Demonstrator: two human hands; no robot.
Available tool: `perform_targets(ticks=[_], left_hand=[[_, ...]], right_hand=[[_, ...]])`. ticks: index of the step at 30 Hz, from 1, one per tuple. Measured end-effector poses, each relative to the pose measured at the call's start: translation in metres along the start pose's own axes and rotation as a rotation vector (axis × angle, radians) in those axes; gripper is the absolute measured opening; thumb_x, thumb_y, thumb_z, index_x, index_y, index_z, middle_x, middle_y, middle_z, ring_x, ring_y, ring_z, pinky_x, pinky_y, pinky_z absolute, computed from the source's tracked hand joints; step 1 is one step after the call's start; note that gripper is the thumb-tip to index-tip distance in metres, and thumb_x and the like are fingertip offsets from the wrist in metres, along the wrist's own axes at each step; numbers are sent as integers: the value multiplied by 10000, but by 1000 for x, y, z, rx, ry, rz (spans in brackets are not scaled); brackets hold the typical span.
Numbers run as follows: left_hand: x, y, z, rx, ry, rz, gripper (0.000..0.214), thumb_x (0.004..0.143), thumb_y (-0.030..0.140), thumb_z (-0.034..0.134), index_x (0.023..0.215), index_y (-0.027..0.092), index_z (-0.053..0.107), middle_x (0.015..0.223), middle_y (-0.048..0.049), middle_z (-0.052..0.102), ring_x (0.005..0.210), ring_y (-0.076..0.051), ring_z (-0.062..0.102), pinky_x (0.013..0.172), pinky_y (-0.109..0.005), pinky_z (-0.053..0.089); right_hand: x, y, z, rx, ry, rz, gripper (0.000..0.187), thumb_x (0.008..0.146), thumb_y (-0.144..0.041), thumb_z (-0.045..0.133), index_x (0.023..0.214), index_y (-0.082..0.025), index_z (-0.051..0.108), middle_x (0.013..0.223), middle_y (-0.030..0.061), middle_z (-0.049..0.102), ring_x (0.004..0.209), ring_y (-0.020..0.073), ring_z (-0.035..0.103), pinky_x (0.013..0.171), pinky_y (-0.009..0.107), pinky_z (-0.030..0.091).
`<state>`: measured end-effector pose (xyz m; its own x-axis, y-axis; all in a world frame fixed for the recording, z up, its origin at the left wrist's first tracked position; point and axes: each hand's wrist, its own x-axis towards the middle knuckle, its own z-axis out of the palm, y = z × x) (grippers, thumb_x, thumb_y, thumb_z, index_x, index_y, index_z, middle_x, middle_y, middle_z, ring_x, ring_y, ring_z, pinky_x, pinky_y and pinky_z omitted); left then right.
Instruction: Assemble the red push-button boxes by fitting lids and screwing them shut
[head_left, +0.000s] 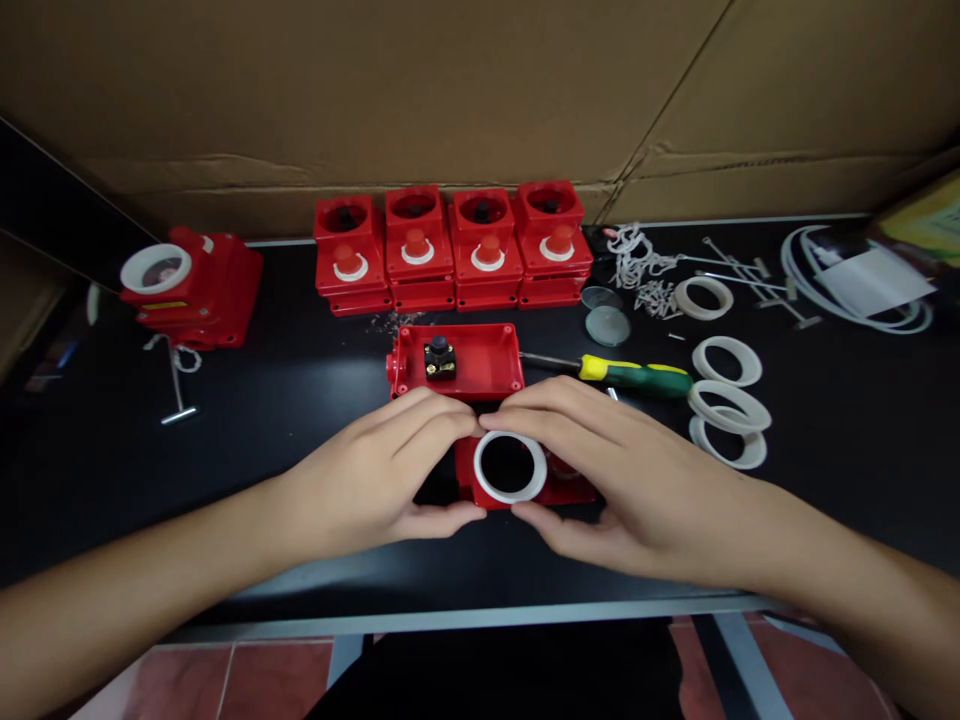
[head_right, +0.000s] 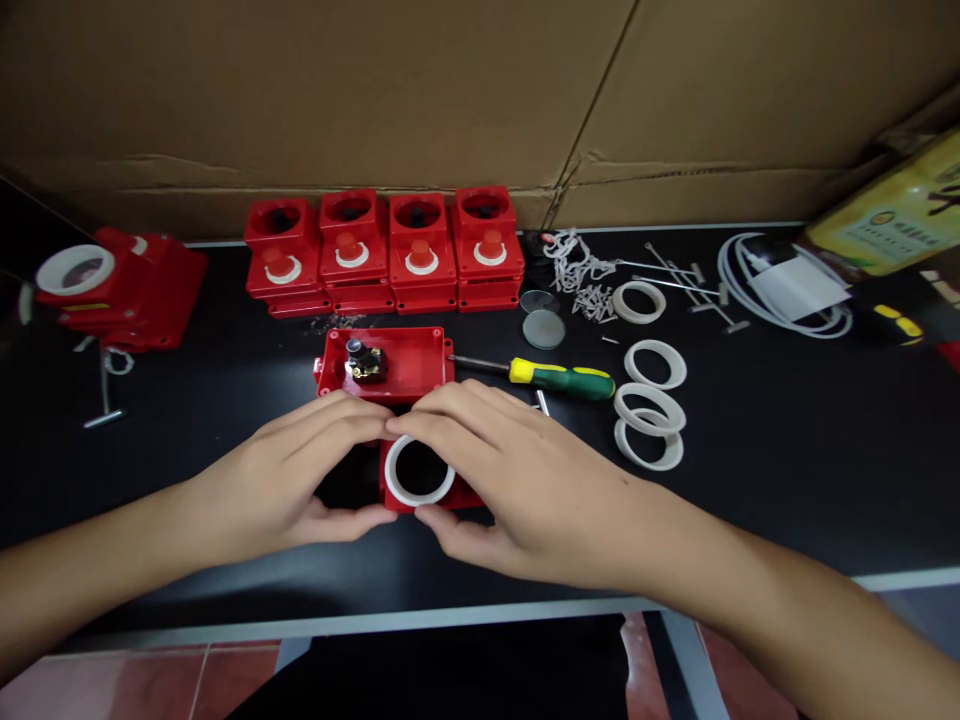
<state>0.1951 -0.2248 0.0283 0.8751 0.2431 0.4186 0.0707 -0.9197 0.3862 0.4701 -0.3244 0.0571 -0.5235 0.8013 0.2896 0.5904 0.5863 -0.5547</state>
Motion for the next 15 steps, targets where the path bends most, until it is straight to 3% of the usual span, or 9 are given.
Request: perform_targets(ticks=[3,6,10,15], left_hand=[[0,0,-1,-17,0,-3,412,1128,391,793,1373,86,666,1269,-197,824,1196,-313,820,1152,-435,669],[0,0,-1,-27,-11,-16,416,1126,401,797,1376,94,668,1278,-190,828,1190,-310,819,1155,-438,666],[1,0,0,-25,-6,-19,429,1107,380,824,1386,94,666,1286,-191,825,1194,-310,821,1170,-439,660],[1,0,0,1,-16,-9,441,1134,402,785,1385,61,661,1261,-196,815,1197,-314,808,1158,-438,668]], right_hand=[[-1,2,2,-71,6,3,496,1128,-402,768,1515,-115,650,1391,184,767,1233,295,755,1067,444,665],[-1,2,1,-102,7,12,483,1164,-441,701,1484,-82,667,1339,197,778,1180,297,765,1001,436,681],[-1,1,0,-109,27,-13,448,1147,-345,670,1490,-58,672,1369,219,773,1227,298,756,1053,419,671],[-1,-3,0,-68,-11,-47,514,999,-130,622,1509,-84,672,1476,201,753,1348,294,717,1198,418,622]])
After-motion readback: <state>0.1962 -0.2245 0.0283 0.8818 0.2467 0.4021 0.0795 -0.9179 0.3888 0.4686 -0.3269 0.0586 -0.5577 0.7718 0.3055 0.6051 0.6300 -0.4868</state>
